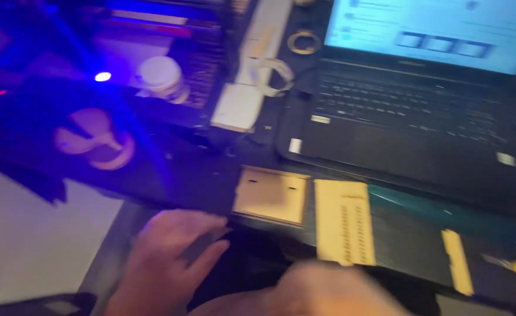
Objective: Assembling a small laser-cut wooden box by fitting interlocking pieces together.
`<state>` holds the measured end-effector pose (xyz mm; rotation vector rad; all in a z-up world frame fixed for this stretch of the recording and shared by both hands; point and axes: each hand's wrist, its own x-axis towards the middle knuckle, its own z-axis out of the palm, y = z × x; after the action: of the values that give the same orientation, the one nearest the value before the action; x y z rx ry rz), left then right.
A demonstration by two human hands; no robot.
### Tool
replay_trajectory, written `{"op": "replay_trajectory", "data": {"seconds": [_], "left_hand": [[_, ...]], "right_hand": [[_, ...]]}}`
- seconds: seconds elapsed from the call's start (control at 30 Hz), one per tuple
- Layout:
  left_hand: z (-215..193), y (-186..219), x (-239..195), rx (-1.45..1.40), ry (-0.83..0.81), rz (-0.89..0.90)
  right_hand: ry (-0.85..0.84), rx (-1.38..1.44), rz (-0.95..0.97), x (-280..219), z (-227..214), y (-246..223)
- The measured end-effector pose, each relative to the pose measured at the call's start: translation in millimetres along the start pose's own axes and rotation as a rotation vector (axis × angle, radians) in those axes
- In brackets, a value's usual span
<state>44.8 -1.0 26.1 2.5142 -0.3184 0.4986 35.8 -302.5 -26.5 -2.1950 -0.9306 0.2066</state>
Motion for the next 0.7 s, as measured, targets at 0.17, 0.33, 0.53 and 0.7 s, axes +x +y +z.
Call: {"op": "replay_trajectory", "data": {"seconds": [0.17,0.33,0.53,0.7], "left_hand": [[20,-30,-5,0.022,-0.003,-0.135],[34,-45,2,0.062,0.015,-0.117],[34,-53,13,-0.033,-0.051,-0.068],[21,-54,46,-0.281,-0.214,0.08]], "right_hand": [[0.019,-0.204,0.218,81,-63,35],[-0.037,-0.425,-0.008,114,-50,46],[-0.183,-0.546,0.146,139,-42,48],[-0.247,-0.561,0.244,147,-40,43]]}}
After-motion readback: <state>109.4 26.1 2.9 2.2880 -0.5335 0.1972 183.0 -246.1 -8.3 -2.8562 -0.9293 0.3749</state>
